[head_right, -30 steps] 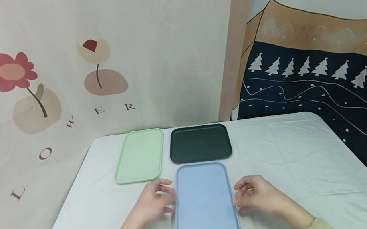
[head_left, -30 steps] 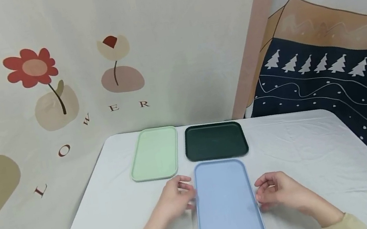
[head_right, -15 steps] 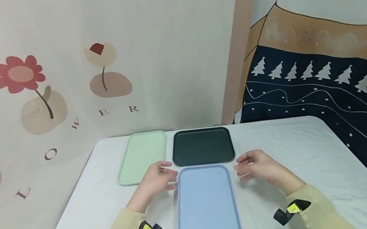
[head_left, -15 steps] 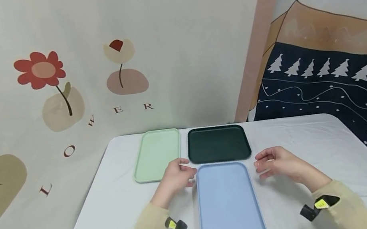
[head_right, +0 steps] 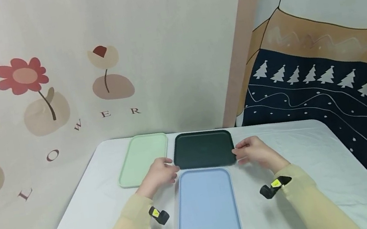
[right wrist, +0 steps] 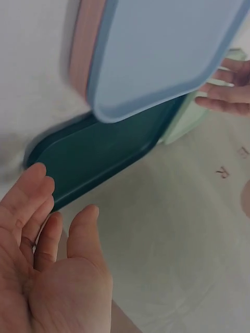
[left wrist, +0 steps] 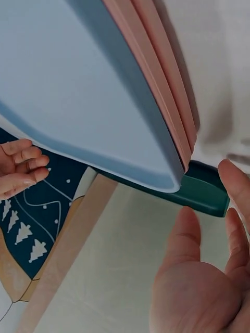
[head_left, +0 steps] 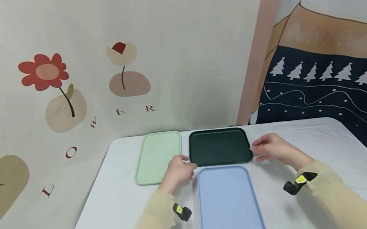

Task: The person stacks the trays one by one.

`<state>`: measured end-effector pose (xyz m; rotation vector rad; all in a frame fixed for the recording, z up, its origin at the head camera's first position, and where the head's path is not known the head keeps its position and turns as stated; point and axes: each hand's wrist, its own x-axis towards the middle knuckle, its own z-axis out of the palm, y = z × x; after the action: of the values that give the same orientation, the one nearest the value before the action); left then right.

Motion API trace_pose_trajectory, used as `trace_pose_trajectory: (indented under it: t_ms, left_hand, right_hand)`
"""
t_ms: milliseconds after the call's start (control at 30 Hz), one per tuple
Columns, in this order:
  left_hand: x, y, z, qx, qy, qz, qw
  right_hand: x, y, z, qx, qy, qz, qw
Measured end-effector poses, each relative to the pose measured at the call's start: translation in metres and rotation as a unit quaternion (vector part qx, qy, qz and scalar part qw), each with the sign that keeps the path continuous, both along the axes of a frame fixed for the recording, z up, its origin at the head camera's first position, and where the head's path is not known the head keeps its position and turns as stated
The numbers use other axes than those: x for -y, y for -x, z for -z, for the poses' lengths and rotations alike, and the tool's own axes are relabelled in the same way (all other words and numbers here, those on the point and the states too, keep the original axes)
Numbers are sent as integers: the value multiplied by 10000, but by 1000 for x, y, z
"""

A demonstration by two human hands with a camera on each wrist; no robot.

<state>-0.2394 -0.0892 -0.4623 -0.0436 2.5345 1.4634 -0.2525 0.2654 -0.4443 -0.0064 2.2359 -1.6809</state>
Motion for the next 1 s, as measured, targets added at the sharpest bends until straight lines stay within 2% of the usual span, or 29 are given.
trace_pose_trajectory:
  t_ms: [233,400,533,800,1000]
  left_hand:
    - [-1,10,6,-155,-123,-311,9993]
    - [-1,19,10,-105,-321,-545,9979]
    - [-3,26,13,-91,-385,-570,9976]
    - [-4,33,14,-246,-63,-532,9983]
    - [-5,36,13,-389,360,-425,9977]
  right_hand:
    - [-13,29,7,-84,-381,77,9992]
    - [-22,44,16,111,-276,171,9994]
    - [-23,54,22,189,-157,279,9993]
    - [-17,72,25,147,-283,367,9988]
    - [-11,81,29,202,-104,401,9989]
